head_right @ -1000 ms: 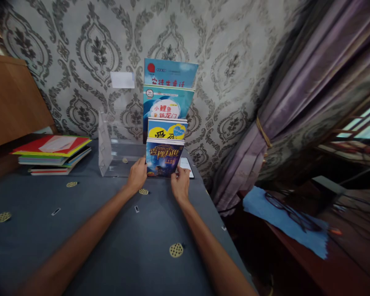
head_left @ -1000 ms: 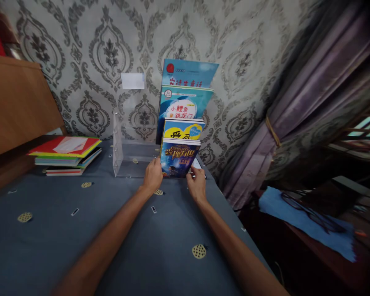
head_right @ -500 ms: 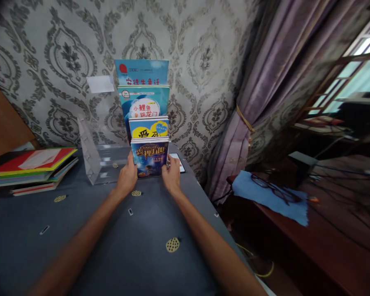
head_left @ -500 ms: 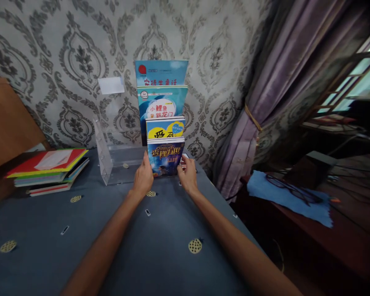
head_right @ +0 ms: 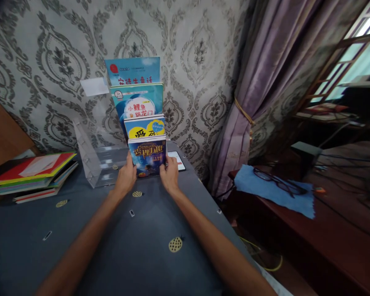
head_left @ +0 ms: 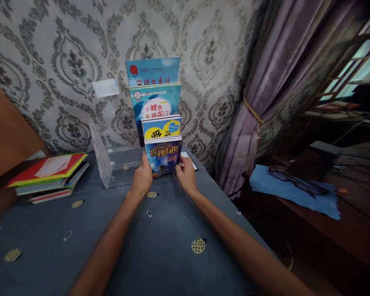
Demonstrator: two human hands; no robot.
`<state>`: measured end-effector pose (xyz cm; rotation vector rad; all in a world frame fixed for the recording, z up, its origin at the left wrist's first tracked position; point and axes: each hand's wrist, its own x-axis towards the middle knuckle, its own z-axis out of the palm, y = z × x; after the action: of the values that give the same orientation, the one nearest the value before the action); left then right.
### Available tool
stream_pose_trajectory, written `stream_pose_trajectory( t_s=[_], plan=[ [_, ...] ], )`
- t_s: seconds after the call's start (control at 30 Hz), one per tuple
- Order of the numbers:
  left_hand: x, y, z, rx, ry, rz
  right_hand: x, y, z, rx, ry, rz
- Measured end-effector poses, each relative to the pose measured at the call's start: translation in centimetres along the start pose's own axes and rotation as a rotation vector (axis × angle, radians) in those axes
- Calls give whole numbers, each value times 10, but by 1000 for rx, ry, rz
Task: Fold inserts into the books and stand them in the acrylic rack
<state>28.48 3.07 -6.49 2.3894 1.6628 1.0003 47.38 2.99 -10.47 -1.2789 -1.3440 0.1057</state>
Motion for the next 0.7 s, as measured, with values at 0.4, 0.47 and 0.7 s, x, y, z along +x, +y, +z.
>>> stream_pose_trajectory(
  t_s=[0.4,0.47,0.7],
  plan=[
    [0,-4,4,7,48,17,-6,6,7,18,31,37],
    [0,-3,3,8,44,20,-8,7,7,10,28,39],
    [2,-1,-12,51,-45,-8,-9,7,3,32,-15,49]
  ],
)
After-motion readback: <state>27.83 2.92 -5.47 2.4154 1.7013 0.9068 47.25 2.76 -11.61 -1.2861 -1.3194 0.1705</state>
